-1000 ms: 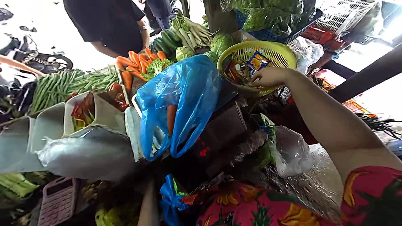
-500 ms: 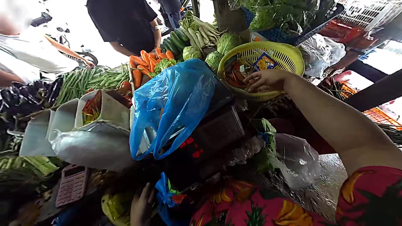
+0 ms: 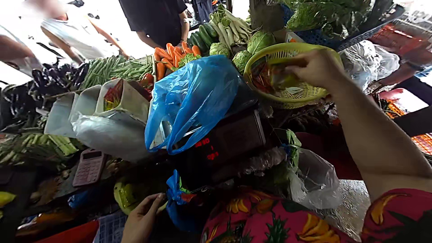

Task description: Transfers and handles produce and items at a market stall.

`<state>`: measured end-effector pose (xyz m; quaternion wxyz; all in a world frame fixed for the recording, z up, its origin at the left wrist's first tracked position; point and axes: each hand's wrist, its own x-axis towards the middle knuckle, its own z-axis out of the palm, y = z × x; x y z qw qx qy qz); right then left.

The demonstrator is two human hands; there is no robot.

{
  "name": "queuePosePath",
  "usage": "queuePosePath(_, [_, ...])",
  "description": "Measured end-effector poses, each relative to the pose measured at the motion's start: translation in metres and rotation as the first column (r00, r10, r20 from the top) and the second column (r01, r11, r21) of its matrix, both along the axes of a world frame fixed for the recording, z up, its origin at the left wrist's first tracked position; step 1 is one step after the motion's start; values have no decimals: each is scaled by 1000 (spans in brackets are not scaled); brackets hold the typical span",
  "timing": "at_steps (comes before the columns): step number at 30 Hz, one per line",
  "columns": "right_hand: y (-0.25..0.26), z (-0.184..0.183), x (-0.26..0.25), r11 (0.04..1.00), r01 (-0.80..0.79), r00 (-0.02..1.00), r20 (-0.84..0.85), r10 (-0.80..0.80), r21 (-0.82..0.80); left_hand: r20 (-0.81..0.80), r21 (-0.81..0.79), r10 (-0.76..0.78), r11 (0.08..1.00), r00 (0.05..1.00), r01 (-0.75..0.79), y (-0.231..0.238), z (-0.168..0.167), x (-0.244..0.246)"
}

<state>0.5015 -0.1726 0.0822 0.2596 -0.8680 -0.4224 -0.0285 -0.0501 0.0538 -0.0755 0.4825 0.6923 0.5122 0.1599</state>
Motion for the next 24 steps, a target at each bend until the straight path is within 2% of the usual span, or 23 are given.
queuePosePath(2, [-17,28,-32,976,-16,998,66,1,217,130,148,-186,975,974,166,-18,28,12])
queuePosePath(3, [-25,36,-54,939,-79,995,89,52,335,226,220,-278,948,933,229,-28,42,23])
queuePosePath(5, [-31,35,-105,803,-303,941,27,338,513,380,332,-438,887,815,322,-52,67,48])
queuePosePath(7, [-14,18,-171,675,-444,792,-94,604,589,462,357,-508,857,727,372,-74,84,68])
queuePosePath(9, [15,-3,-230,604,-577,627,-176,759,550,591,279,-468,883,658,377,-89,87,82])
queuePosePath(11, [45,-23,-275,554,-655,546,-186,817,514,707,182,-365,921,605,343,-94,80,82])
queuePosePath(13, [69,-38,-306,537,-681,492,-233,839,498,709,124,-277,954,649,273,-88,65,68])
queuePosePath(15, [88,-47,-327,521,-717,408,-327,852,463,648,101,-204,978,734,182,-82,54,45])
queuePosePath(18, [118,-56,-353,523,-767,341,-453,824,372,528,124,-157,987,835,107,-75,42,11])
queuePosePath(19, [129,-57,-359,491,-802,273,-522,808,340,513,118,-150,988,845,104,-71,38,0])
queuePosePath(21, [156,-56,-365,319,-905,63,-653,755,281,562,102,-198,980,803,171,-55,26,-26])
queuePosePath(22, [170,-54,-370,227,-951,47,-630,775,208,600,109,-262,963,756,247,-46,16,-40])
queuePosePath(24, [193,-56,-389,167,-983,124,-398,909,74,653,138,-413,889,634,437,-24,5,-64])
